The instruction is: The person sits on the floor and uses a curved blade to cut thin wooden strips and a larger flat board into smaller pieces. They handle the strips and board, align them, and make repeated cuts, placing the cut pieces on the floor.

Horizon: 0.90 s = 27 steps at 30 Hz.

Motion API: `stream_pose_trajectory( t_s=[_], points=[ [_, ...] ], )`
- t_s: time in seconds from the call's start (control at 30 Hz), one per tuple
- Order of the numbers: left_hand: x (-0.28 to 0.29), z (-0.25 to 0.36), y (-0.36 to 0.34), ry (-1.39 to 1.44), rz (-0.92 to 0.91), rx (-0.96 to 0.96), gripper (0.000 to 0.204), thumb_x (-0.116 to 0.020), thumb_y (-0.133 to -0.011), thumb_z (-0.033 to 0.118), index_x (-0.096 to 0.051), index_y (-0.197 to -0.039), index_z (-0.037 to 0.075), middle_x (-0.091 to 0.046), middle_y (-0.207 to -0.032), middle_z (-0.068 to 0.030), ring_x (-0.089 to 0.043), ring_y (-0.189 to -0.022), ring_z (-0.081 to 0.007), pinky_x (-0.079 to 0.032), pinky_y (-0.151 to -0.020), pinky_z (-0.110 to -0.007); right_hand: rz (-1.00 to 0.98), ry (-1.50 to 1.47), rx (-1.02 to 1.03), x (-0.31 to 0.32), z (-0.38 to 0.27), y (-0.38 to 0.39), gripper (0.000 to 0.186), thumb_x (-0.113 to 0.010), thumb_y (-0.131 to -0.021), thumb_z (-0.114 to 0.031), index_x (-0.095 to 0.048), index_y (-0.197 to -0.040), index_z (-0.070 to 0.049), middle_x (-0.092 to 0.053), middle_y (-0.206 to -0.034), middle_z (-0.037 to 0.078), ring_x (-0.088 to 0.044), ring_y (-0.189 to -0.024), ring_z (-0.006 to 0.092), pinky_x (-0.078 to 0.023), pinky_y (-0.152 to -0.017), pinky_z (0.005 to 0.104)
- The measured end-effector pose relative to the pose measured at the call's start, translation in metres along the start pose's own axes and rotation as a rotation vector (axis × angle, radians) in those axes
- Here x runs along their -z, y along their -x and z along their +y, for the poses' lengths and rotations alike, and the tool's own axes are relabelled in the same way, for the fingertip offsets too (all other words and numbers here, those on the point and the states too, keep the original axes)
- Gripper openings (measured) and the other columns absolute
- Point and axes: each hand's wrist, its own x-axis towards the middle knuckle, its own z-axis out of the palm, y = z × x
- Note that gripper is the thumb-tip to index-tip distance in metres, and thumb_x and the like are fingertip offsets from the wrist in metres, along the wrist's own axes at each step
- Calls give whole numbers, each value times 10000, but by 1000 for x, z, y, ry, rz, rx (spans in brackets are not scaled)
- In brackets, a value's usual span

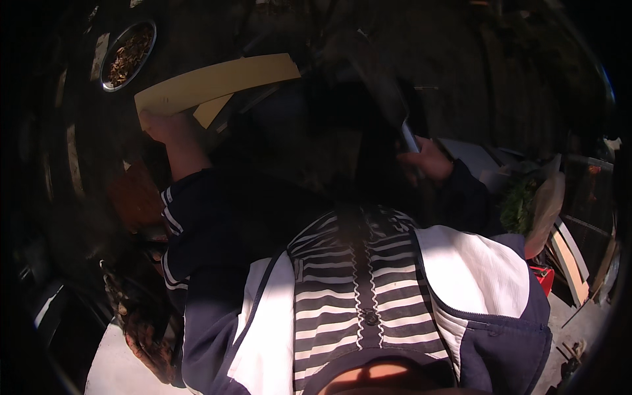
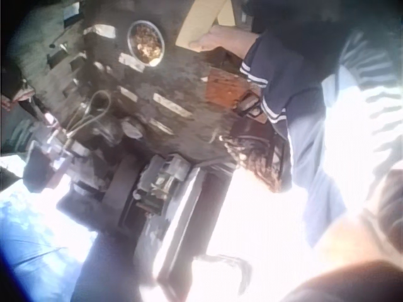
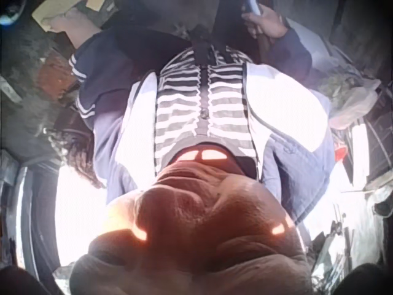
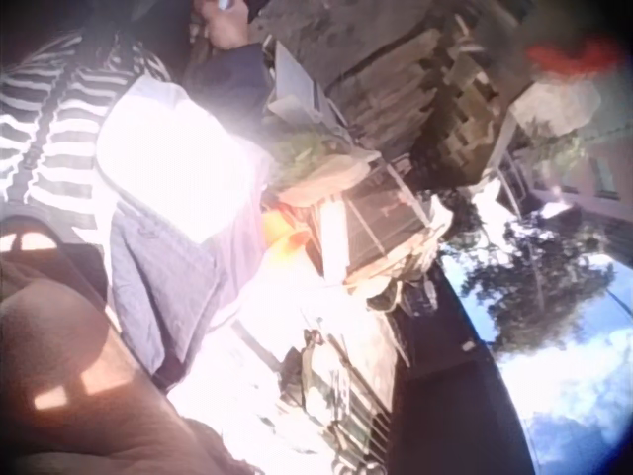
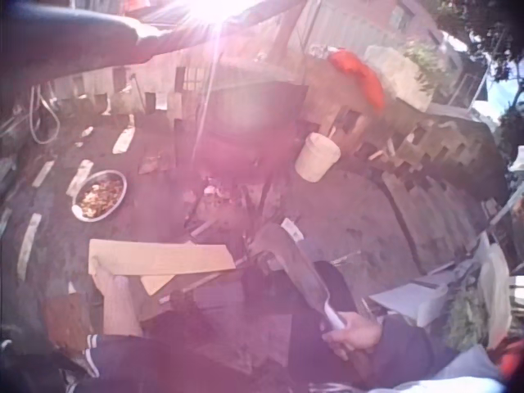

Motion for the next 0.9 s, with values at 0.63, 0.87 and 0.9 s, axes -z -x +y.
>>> stream_pose_trajectory(
  t_s=[0.63, 0.87, 0.9],
  points=[
    [-128, -41, 46, -720, -779, 57, 303, -598, -789, 191, -649, -1002, -19, -632, -1037, -188, -614, -969, -298, -493, -799, -360, 151, 72, 73, -40, 11, 56, 321, -621, -776, -61, -461, -1049, -10, -516, -636, 58, -510, -459, 143, -411, -419, 269],
    [-177, -81, 58, -530, -799, 488, 351, -537, -848, 273, -608, -1086, 25, -595, -1123, -169, -590, -1007, -272, -474, -812, -374, 228, 127, 149, -52, 1, 89, 326, -620, -778, -55, -468, -1064, -12, -526, -601, 53, -519, -446, 140, -402, -418, 257],
    [-163, -58, 61, -561, -812, 467, 352, -514, -862, 285, -608, -1090, 35, -592, -1128, -168, -586, -1008, -275, -470, -812, -382, 232, 84, 184, -51, 0, 94, 323, -619, -779, -53, -468, -1061, -12, -527, -597, 52, -519, -441, 141, -400, -417, 254]
  ],
)
